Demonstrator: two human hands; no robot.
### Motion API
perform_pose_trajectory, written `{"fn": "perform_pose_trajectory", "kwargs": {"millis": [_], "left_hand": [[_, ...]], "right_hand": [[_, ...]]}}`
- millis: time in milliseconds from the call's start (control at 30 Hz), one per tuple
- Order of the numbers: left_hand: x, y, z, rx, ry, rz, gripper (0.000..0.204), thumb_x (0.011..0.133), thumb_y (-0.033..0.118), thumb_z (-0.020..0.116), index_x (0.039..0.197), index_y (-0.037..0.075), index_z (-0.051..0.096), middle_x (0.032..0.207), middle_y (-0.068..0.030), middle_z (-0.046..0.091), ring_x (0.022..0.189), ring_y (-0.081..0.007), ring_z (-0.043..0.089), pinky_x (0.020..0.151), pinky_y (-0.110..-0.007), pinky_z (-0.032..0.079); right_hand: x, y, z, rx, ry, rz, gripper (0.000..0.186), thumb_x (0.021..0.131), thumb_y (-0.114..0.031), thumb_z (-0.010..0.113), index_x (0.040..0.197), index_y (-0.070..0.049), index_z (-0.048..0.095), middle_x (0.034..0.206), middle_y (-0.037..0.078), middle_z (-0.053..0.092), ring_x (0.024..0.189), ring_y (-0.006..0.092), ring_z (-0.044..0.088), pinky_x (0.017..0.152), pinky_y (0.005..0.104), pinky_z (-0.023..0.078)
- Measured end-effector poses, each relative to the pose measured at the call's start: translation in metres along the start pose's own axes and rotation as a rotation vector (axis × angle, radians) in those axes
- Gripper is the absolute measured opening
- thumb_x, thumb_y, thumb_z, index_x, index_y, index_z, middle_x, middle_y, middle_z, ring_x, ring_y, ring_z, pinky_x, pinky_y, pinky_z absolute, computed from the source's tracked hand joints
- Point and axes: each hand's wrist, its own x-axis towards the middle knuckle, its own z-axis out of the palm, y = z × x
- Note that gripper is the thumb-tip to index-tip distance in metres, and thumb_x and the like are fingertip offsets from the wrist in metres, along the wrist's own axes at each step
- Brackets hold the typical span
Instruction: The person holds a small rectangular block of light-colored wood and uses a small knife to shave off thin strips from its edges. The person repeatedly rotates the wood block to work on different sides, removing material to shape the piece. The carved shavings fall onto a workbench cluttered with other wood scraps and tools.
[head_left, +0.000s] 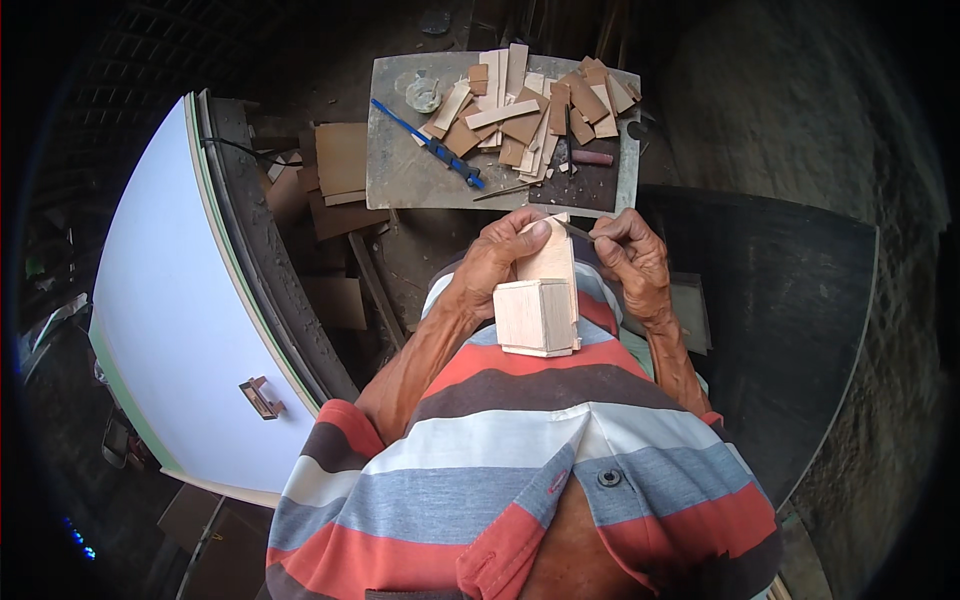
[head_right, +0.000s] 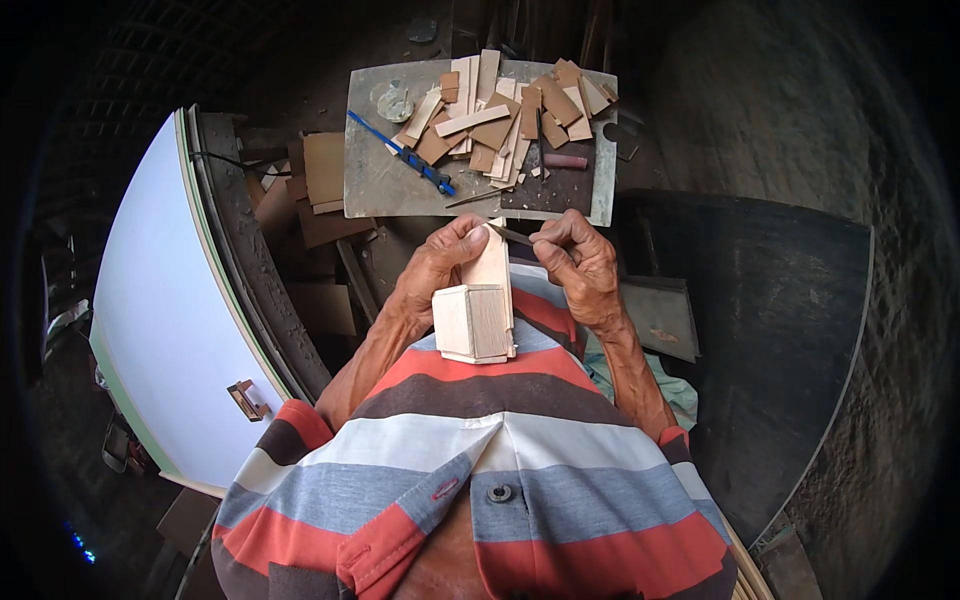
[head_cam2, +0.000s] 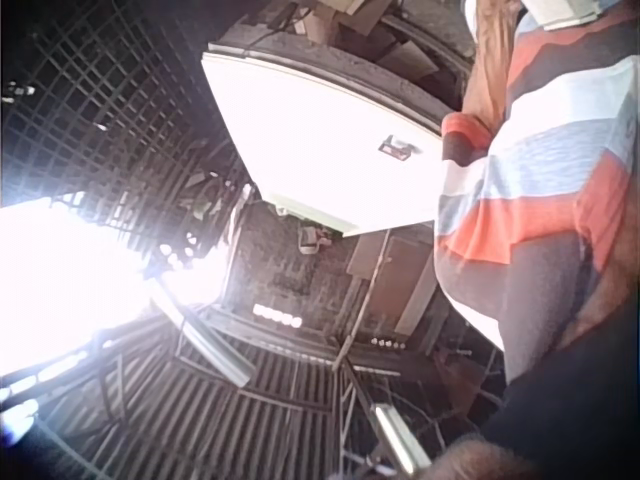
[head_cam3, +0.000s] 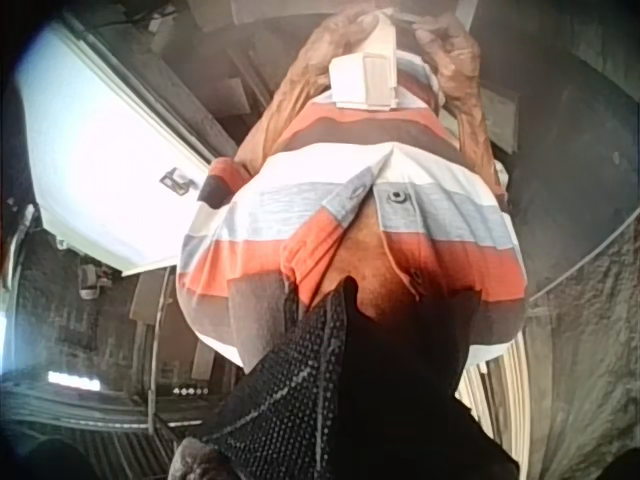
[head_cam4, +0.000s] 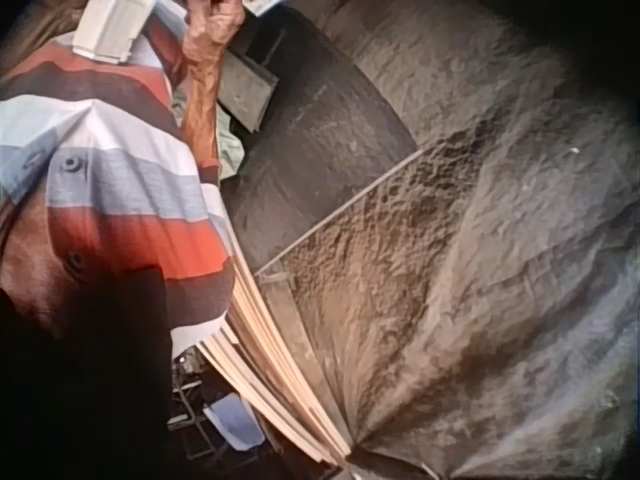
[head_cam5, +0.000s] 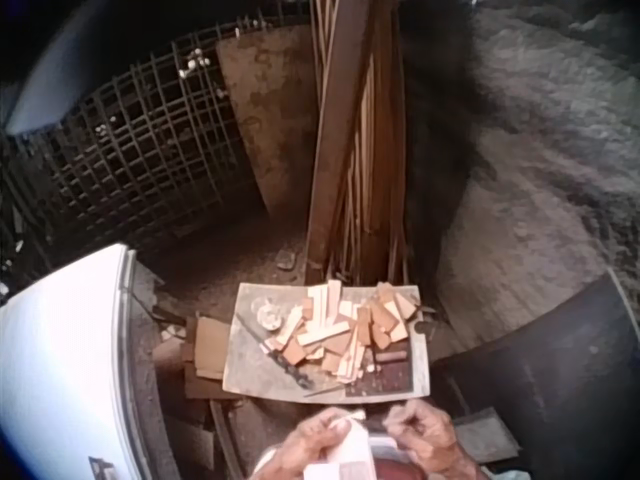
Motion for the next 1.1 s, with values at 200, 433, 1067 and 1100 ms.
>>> {"fn": "perform_pose_trajectory", "kwargs": {"millis": [200,433,1067,1100], "left_hand": [[0.002,-0.001,0.000,0.018,-0.006,0.011,0.018,0.092,0.019,0.060,0.102,0.004,0.056,0.083,-0.0034,0.063,0.070,-0.0099,0.063,0.064,-0.024,0.055],[0.002,-0.002,-0.001,0.009,0.006,0.027,0.019,0.093,0.020,0.059,0.101,0.004,0.056,0.082,-0.0036,0.063,0.069,-0.0096,0.063,0.063,-0.024,0.055],[0.002,-0.008,-0.005,0.017,0.047,0.034,0.021,0.093,0.021,0.060,0.102,0.002,0.057,0.083,-0.0046,0.063,0.069,-0.0102,0.063,0.062,-0.025,0.055],[0.003,-0.006,-0.005,0.033,0.072,0.038,0.022,0.093,0.022,0.060,0.102,0.002,0.056,0.082,-0.0050,0.063,0.068,-0.0103,0.063,0.062,-0.025,0.055]], "right_hand": [[-0.002,0.000,-0.002,0.140,0.005,0.023,0.006,0.092,-0.008,0.060,0.091,-0.004,0.056,0.085,-0.002,0.051,0.056,-0.0005,0.034,0.046,0.0169,0.027],[-0.003,-0.001,-0.005,0.027,-0.025,0.057,0.007,0.092,-0.008,0.060,0.089,-0.005,0.054,0.083,-0.002,0.050,0.063,0.0010,0.038,0.049,0.0174,0.031],[0.001,0.002,0.009,0.007,0.047,-0.069,0.011,0.096,-0.015,0.056,0.096,-0.005,0.053,0.070,-0.001,0.048,0.057,0.0028,0.040,0.050,0.0186,0.035],[0.001,0.001,0.008,0.096,0.069,-0.081,0.017,0.098,-0.022,0.053,0.100,-0.005,0.052,0.064,-0.001,0.048,0.053,0.0034,0.039,0.046,0.0186,0.035]]}}
